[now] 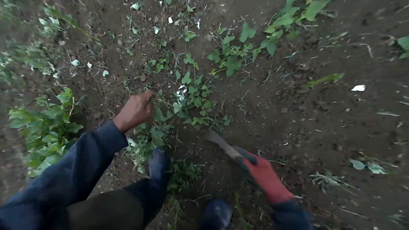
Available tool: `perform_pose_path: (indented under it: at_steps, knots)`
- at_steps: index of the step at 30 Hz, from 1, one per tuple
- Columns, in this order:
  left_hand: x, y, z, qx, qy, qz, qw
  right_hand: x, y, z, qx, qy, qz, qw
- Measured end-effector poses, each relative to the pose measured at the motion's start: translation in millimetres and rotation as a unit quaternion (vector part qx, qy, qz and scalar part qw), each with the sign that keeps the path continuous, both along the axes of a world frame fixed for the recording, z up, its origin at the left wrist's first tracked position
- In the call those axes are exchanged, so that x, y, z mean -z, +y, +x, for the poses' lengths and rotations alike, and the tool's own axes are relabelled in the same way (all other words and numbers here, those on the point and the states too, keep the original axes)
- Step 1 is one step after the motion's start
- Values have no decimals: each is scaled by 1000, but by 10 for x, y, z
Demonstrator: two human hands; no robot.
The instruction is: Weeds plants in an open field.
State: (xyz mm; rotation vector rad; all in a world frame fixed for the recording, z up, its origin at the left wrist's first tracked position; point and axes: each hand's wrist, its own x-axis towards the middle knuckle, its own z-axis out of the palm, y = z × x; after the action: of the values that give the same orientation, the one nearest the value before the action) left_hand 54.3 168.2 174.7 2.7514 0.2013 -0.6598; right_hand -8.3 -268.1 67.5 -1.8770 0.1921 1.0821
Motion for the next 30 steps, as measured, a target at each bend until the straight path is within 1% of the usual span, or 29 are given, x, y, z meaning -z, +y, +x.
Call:
perform_pose_path:
  at_steps: [1,2,3,4,5,6,8,9,10,11,12,13,14,15,16,18,19,20,22,23,25,26,27,28,30]
  knots:
    - [14,-33,85,2,-7,7,1000,12,274,188,-45,-37,-4,998]
    - [-3,-37,155,3,-14,16,1000,-9,441,276,-92,-84,-12,992]
    - [-61,5,209,5,-17,30,999,-53,472,268,-131,-130,-23,983]
    - [-137,65,246,0,-23,44,999,-115,362,194,-150,-170,-34,973]
    - [-217,130,265,-12,-27,55,998,-207,137,72,-146,-188,-42,970]
    - [-272,188,269,-27,-29,60,997,-343,-146,-84,-120,-178,-47,976]
    - [-282,313,179,-54,-34,68,996,-659,-704,-383,-27,-50,-48,997]
    - [-251,355,103,-61,-39,68,995,-700,-926,-513,31,18,-45,998]
    - [-216,356,62,-67,-50,63,994,-634,-1066,-588,84,66,-34,994]
    - [-184,299,40,-68,-74,53,994,-481,-1063,-561,119,85,-24,989]
    - [-151,162,27,-61,-100,35,993,-302,-876,-455,143,80,-24,986]
    - [-120,-56,25,-40,-115,11,992,-114,-575,-300,153,55,-38,986]
    - [-78,-317,43,-1,-116,-14,993,50,-303,-100,146,26,-49,988]
    - [3,-572,84,61,-107,-35,992,160,-147,52,125,-1,-53,991]
    - [131,-803,106,136,-77,-50,987,182,-110,84,97,-19,-59,993]
    - [525,-1160,79,262,-4,-64,963,-28,-228,-122,48,-46,-79,995]
    - [739,-1247,127,304,31,-49,951,-189,-329,-242,39,-47,-86,994]
    - [944,-1261,220,323,63,-27,944,-322,-420,-374,49,-36,-82,995]
    - [1269,-1099,403,320,65,34,945,-407,-486,-550,108,18,-48,993]
    - [1323,-998,506,319,55,73,943,-346,-404,-491,136,37,-28,990]
    - [1252,-900,648,318,51,136,937,-86,26,-170,158,19,-28,987]
    - [1188,-872,684,304,56,151,939,8,215,31,152,-3,-34,988]
    - [1132,-827,726,287,60,167,941,40,299,187,142,-21,-43,989]
    - [1093,-770,729,267,74,175,945,4,301,203,126,-33,-50,990]
    - [1076,-661,627,259,83,166,948,-178,123,-31,108,-33,-52,992]
